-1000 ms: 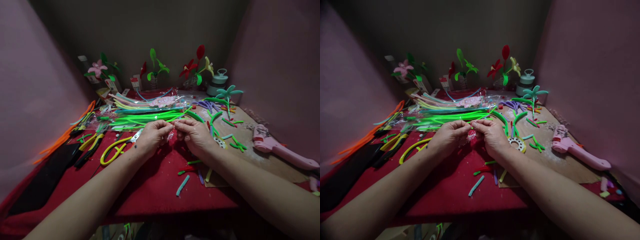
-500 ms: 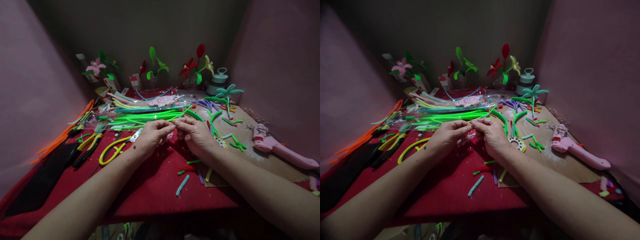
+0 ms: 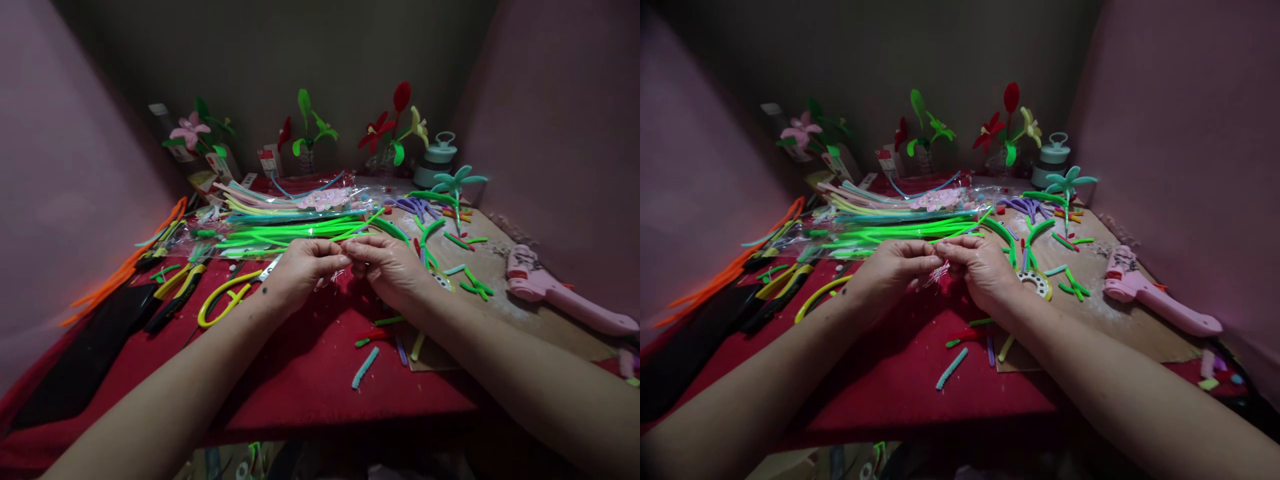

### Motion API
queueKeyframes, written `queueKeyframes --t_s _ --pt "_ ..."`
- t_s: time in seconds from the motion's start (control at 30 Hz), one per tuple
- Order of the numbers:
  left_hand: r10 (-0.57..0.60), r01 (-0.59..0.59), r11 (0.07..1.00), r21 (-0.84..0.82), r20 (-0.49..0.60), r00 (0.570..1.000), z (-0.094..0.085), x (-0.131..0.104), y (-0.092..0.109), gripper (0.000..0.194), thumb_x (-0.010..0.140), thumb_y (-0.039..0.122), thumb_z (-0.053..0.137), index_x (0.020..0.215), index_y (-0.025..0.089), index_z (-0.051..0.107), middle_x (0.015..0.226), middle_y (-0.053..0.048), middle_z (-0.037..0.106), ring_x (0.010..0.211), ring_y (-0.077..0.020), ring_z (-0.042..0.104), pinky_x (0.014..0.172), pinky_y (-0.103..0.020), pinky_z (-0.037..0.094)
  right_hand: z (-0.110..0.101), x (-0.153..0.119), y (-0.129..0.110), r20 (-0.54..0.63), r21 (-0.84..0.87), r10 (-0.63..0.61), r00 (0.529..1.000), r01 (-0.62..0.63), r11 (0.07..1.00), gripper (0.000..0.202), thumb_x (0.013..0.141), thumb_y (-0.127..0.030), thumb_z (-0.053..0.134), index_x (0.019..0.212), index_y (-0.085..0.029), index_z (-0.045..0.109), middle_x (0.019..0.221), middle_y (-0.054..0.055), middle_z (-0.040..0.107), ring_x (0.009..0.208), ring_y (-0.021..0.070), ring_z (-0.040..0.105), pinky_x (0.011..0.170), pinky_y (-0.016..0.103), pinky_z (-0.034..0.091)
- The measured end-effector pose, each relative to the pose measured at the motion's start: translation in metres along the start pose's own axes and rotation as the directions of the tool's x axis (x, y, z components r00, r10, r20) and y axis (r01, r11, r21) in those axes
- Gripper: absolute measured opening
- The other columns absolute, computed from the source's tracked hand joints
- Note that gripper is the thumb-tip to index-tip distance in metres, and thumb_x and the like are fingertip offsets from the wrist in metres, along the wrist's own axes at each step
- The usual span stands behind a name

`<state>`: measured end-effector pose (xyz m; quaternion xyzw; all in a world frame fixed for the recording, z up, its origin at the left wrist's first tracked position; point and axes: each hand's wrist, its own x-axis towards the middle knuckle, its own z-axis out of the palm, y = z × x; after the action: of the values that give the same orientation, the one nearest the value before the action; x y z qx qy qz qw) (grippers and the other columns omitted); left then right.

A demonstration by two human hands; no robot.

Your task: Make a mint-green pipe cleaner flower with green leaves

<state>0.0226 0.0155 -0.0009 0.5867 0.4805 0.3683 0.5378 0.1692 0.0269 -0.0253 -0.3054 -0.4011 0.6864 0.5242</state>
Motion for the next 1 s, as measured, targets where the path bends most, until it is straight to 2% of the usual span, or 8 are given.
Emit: queueKeyframes --t_s 0.23,0.37,0.47,0.57,0.67,0.73,0.93,1.0 --pt "0.009 -0.003 0.989 0.150 -0.042 0.999 -0.007 -0.002 0.011 0.012 0.066 0.025 0.066 0.070 0.014 0.065 0.053 0.002 0.052 0.046 -0.0069 0.039 0.045 -0.021 0.027 0.000 0.003 -0.020 -0.078 0.019 -0.094 0.992 0.096 0.995 0.011 0.059 -0.018 0.074 0.059 -0.016 0.063 0.050 -0.004 0.048 0.048 0.0066 0.037 0.047 0.023 0.027" --pt "0.154 -0.126 0.930 0.345 -0.055 0.987 -0.012 0.003 0.002 0.011 0.068 0.022 0.064 0.074 0.014 0.067 0.070 -0.003 0.063 0.061 -0.0120 0.052 0.058 -0.024 0.039 -0.002 0.004 -0.029 -0.108 0.052 -0.111 0.988 0.117 0.992 0.009 0.061 -0.016 0.071 0.060 -0.016 0.062 0.052 -0.004 0.045 0.048 0.0065 0.037 0.047 0.023 0.027" --pt "0.326 -0.274 0.782 0.560 0.007 0.945 -0.009 0.011 -0.009 0.009 0.073 0.019 0.059 0.074 0.015 0.067 0.076 -0.004 0.063 0.070 -0.0138 0.055 0.066 -0.024 0.041 -0.004 0.006 -0.029 -0.120 0.093 -0.103 0.987 0.114 0.989 0.009 0.060 -0.014 0.070 0.062 -0.016 0.061 0.055 -0.004 0.047 0.050 0.0065 0.039 0.047 0.023 0.029" --pt "0.446 -0.398 0.540 0.742 0.148 0.883 0.000 0.022 -0.015 0.017 0.079 0.017 0.051 0.084 0.017 0.068 0.082 -0.005 0.060 0.072 -0.0148 0.054 0.065 -0.025 0.038 -0.006 0.008 -0.028 -0.108 0.119 -0.097 0.989 0.110 0.987 0.010 0.061 -0.014 0.069 0.060 -0.016 0.060 0.053 -0.005 0.044 0.048 0.0065 0.036 0.045 0.023 0.028" --pt "0.465 -0.424 0.273 0.864 0.267 0.844 0.011 0.036 -0.015 0.026 0.086 0.021 0.043 0.094 0.022 0.068 0.084 -0.006 0.057 0.069 -0.0171 0.050 0.059 -0.027 0.032 -0.007 0.011 -0.029 -0.107 0.146 -0.091 0.990 0.106 0.984 0.007 0.062 -0.013 0.067 0.059 -0.015 0.060 0.050 -0.005 0.043 0.046 0.0067 0.036 0.044 0.023 0.028" --pt "0.445 -0.436 0.181 0.882 0.322 0.835 0.016 0.047 -0.015 0.029 0.088 0.025 0.039 0.095 0.023 0.067 0.084 -0.006 0.055 0.069 -0.0184 0.050 0.057 -0.027 0.030 -0.008 0.013 -0.031 -0.119 0.171 -0.094 0.988 0.114 0.979 0.005 0.062 -0.013 0.065 0.061 -0.015 0.061 0.050 -0.004 0.044 0.046 0.0068 0.036 0.043 0.023 0.027" --pt "0.374 -0.436 0.408 0.802 0.288 0.881 0.023 0.064 -0.018 0.025 0.089 0.031 0.038 0.096 0.021 0.059 0.091 -0.004 0.059 0.078 -0.0193 0.054 0.067 -0.027 0.036 -0.010 0.012 -0.036 -0.159 0.219 -0.095 0.983 0.129 0.967 0.006 0.063 -0.010 0.064 0.060 -0.014 0.060 0.050 -0.004 0.045 0.044 0.0062 0.036 0.042 0.021 0.027" --pt "0.392 -0.451 0.423 0.786 0.289 0.873 0.023 0.063 -0.018 0.025 0.089 0.031 0.037 0.098 0.021 0.058 0.096 -0.004 0.059 0.084 -0.0194 0.054 0.072 -0.027 0.037 -0.010 0.012 -0.037 -0.145 0.224 -0.106 0.984 0.137 0.965 0.008 0.064 -0.009 0.063 0.059 -0.014 0.060 0.049 -0.004 0.044 0.043 0.0062 0.036 0.041 0.021 0.027"
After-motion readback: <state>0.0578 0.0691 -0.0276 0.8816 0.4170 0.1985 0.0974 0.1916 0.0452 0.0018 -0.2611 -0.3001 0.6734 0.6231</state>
